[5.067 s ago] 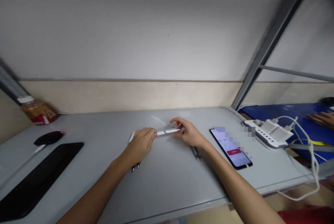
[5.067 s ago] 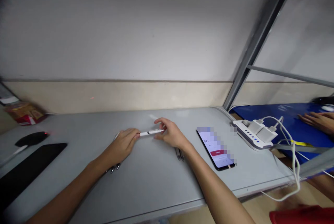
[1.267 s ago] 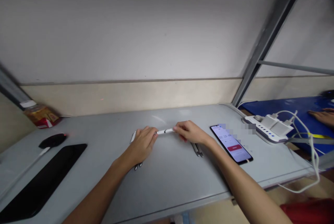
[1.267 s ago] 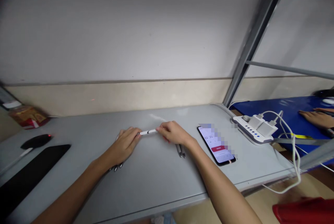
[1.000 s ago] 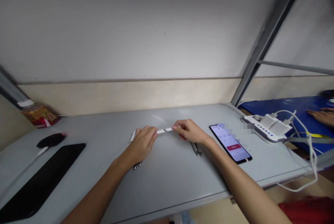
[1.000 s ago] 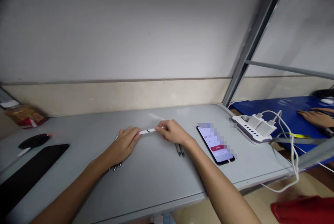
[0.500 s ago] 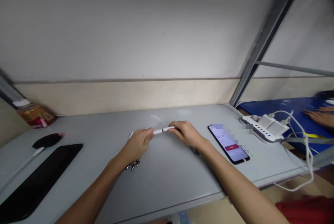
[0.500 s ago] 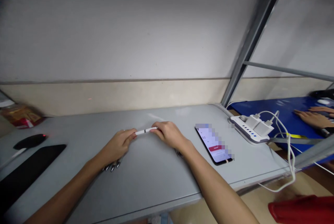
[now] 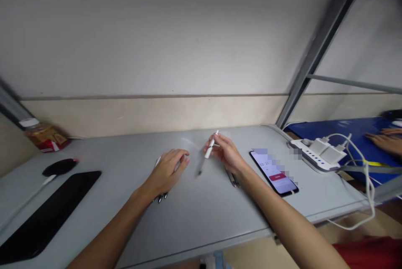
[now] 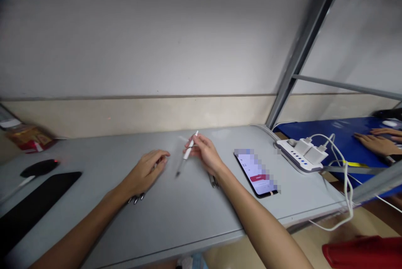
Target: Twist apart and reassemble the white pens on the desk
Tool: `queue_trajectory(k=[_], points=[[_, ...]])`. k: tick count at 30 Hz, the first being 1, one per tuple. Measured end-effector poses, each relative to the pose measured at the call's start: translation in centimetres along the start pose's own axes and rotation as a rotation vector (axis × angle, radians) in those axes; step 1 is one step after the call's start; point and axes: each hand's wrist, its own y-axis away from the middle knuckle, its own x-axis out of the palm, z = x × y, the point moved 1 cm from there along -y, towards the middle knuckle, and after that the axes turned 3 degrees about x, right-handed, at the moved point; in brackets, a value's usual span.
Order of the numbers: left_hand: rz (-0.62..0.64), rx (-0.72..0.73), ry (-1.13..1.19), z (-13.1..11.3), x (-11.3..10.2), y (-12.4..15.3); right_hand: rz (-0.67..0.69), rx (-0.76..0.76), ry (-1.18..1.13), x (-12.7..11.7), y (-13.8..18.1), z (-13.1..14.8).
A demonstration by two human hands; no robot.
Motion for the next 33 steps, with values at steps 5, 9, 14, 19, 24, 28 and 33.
queue_trajectory(k=[5,9,14,19,24,28,33], points=[[-0.035,-0.085,-0.231,1.2,-0.2,0.0,-0.067,0.093,-0.273,-1.3,-0.3,0.2],[0.05,-0.125,-0.308,1.6,-0.4,0.1,0.023,0.067,-0.37,-1.8,-0.2,0.5],[0.062,-0.181,-0.366,1.9,-0.4,0.2,0.021,0.049,-0.366,-1.9,-0.1,0.5],[0.06,-0.181,-0.403,2.1,-0.2,0.2,0.021,0.042,-0.345,-1.9,-0.2,0.5],[0.045,-0.212,-0.462,2.1,0.0,0.3,0.003,0.046,-0.31,-1.8,-0.2,0.6],[0.057,-0.223,-0.494,2.1,0.1,0.4,0.015,0.049,-0.325,-1.8,-0.2,0.6],[0.062,-0.234,-0.502,1.9,0.0,0.4,-0.003,0.048,-0.329,-1.8,-0.2,0.5]])
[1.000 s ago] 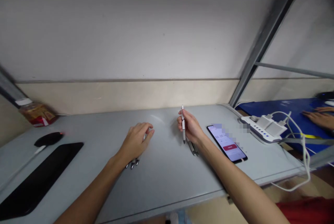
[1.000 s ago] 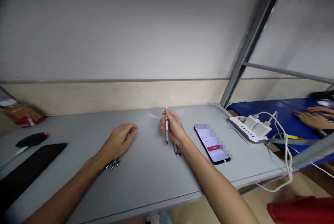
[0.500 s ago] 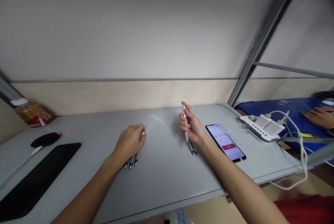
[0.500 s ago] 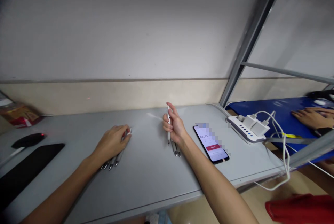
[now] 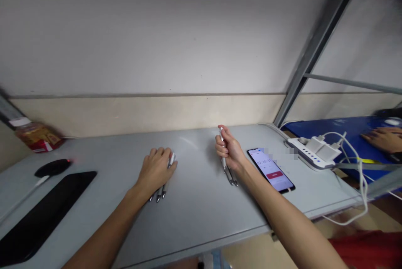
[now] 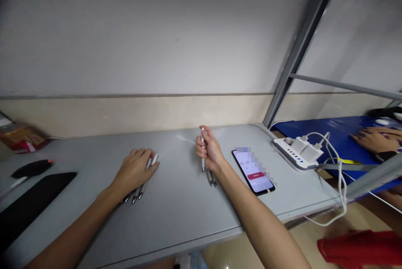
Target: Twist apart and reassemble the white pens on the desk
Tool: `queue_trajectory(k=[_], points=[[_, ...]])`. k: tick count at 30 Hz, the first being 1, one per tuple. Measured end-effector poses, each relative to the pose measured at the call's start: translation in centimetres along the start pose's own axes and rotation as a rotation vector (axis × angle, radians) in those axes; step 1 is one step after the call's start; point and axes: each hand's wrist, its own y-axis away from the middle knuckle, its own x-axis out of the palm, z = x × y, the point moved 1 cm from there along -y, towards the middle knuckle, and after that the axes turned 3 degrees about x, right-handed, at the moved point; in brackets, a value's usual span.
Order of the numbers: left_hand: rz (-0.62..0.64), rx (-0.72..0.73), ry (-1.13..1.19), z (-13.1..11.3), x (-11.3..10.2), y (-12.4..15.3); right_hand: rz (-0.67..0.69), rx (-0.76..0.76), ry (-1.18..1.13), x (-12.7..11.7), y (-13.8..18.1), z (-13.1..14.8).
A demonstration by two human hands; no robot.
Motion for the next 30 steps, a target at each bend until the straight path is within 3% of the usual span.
queue_trajectory(k=[5,9,14,21,30], points=[[-0.012,-0.013,0.0,0.0,0.2,0.1,-0.027,-0.011,0.018,-0.4,-0.2,0.7],[-0.004,-0.014,-0.006,-0.1,0.3,0.1,-0.094,-0.018,0.156,-1.3,-0.4,1.7],[0.004,-0.011,-0.021,-0.4,0.1,0.2,-0.317,-0.037,0.497,-2.7,-0.7,1.9],[0.006,0.028,0.019,-0.6,0.5,0.1,-0.516,-0.033,1.082,-4.9,-1.4,1.7],[-0.025,0.059,0.066,-0.9,0.5,0.1,-0.54,0.105,1.484,-5.4,-1.0,1.8]])
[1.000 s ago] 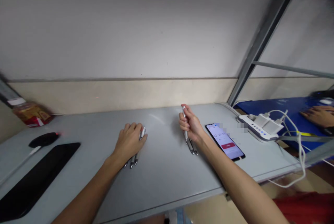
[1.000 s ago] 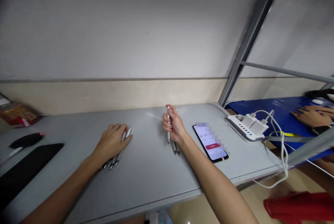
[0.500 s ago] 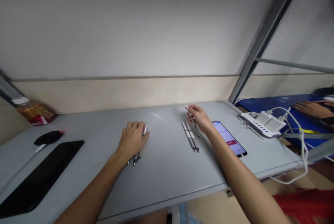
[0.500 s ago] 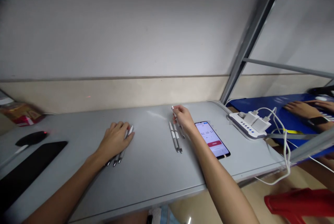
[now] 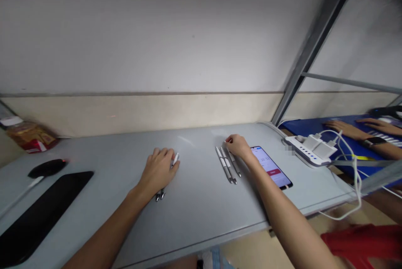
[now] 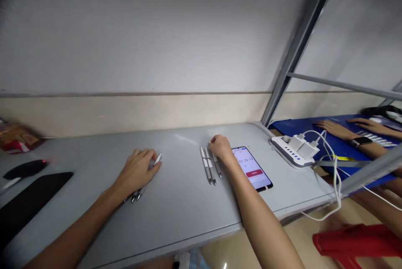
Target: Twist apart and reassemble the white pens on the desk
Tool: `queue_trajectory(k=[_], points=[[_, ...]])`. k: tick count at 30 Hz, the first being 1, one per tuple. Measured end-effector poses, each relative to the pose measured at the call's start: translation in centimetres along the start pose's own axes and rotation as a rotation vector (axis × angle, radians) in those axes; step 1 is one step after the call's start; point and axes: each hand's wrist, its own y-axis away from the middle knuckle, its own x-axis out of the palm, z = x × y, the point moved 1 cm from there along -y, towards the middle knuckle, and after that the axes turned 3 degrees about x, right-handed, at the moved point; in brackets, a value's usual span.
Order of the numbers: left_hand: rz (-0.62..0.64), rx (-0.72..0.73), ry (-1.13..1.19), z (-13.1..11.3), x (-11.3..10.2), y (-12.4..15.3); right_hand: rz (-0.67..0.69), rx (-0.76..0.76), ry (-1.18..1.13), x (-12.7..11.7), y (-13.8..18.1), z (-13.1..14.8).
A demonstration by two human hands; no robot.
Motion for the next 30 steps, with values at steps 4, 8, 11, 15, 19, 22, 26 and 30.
queue_trajectory(k=[4,8,11,15,19,22,26,30], points=[[0.008,-0.007,0.001,0.0,-0.3,-0.2,0.051,0.023,0.108,0.0,0.1,0.1],[0.016,-0.006,0.004,0.0,-0.4,-0.3,0.118,0.034,0.158,-0.2,0.4,0.4],[0.012,-0.011,-0.01,-0.1,-0.3,-0.3,0.152,0.04,0.175,-0.4,0.6,0.6],[0.01,-0.026,-0.035,-0.1,-0.4,-0.2,0.198,0.044,0.178,-0.5,0.7,0.5],[0.019,-0.041,-0.053,0.0,-0.6,-0.3,0.222,0.047,0.171,-0.4,0.7,0.4],[0.032,-0.059,-0.056,0.0,-0.8,-0.2,0.22,0.037,0.166,-0.4,0.7,0.4],[0.082,-0.075,-0.032,0.0,-1.0,-0.2,0.215,0.027,0.168,-0.3,0.7,0.4],[0.121,-0.068,-0.015,-0.1,-1.2,-0.1,0.212,0.024,0.162,-0.3,0.7,0.3]])
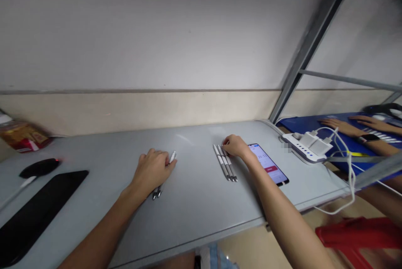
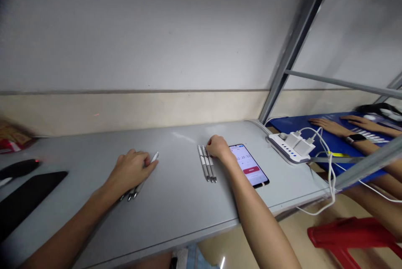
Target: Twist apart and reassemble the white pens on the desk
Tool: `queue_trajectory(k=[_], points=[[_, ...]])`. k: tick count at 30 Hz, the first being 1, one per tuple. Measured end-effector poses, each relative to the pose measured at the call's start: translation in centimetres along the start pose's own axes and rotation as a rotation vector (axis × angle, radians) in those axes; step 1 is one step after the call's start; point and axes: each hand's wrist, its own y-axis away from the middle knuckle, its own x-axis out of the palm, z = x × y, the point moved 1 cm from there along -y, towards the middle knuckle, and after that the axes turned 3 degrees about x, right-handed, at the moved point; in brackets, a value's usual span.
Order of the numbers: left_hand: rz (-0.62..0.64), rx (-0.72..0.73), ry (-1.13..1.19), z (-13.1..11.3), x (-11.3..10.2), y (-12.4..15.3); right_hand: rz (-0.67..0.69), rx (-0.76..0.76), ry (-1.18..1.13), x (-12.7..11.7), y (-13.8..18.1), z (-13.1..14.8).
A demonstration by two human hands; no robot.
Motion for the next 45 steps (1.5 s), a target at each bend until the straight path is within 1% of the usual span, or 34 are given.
queue_trajectory(k=[5,8,10,12,14,15,16,18,20,22,24,26,29,31,32,34,36,38,40,42,45], points=[[0.037,0.008,0.02,-0.2,-0.1,0.1,-0.08,-0.017,0.006,0.0,0.0,-0.2],[0.01,0.015,0.023,-0.4,-0.2,0.0,-0.119,-0.036,0.012,0.0,0.0,0.0],[-0.025,0.024,0.057,-0.7,-0.4,0.0,-0.176,-0.068,0.014,-0.1,0.2,0.3],[-0.067,0.043,0.134,-1.1,-0.7,0.0,-0.264,-0.178,-0.02,-0.1,0.5,0.8],[-0.103,0.075,0.247,-1.5,-1.0,0.1,-0.317,-0.378,-0.113,-0.1,1.2,1.6],[-0.112,0.089,0.302,-1.6,-1.2,0.1,-0.299,-0.493,-0.177,0.0,1.6,2.0],[-0.112,0.101,0.352,-1.8,-1.3,0.2,-0.249,-0.593,-0.235,0.1,2.0,2.5],[-0.089,0.122,0.432,-2.1,-1.3,0.3,-0.118,-0.736,-0.316,0.4,3.0,3.4],[-0.057,0.15,0.507,-2.3,-1.1,0.4,-0.031,-0.81,-0.358,0.8,3.9,4.2],[-0.031,0.182,0.594,-2.5,-0.8,0.5,0.014,-0.844,-0.374,1.3,4.5,4.9],[-0.008,0.208,0.664,-2.7,-0.4,0.6,0.034,-0.841,-0.364,1.8,4.8,5.3],[0.008,0.224,0.681,-2.8,-0.1,0.7,0.019,-0.799,-0.322,2.2,4.8,5.4],[-0.012,0.238,0.621,-2.9,0.0,0.7,-0.058,-0.707,-0.271,2.5,4.2,5.1],[-0.045,0.238,0.552,-2.8,0.0,0.6,-0.091,-0.642,-0.312,2.4,3.8,4.8],[-0.062,0.235,0.515,-2.7,0.0,0.6,-0.083,-0.607,-0.358,2.4,3.6,4.7],[-0.108,0.231,0.445,-2.5,-0.1,0.5,-0.016,-0.532,-0.472,2.4,3.4,4.5],[-0.175,0.252,0.377,-2.3,-0.2,0.4,0.111,-0.47,-0.575,2.4,3.3,4.5],[-0.232,0.295,0.306,-2.0,-0.2,0.3,0.237,-0.434,-0.647,2.5,3.4,4.5],[-0.252,0.33,0.243,-1.8,-0.3,0.2,0.328,-0.416,-0.696,2.5,3.6,4.6],[-0.25,0.348,0.187,-1.6,-0.3,0.1,0.381,-0.401,-0.722,2.5,3.8,4.7],[-0.262,0.333,0.108,-1.5,-0.5,0.1,0.436,-0.356,-0.721,2.7,4.0,5.0]])
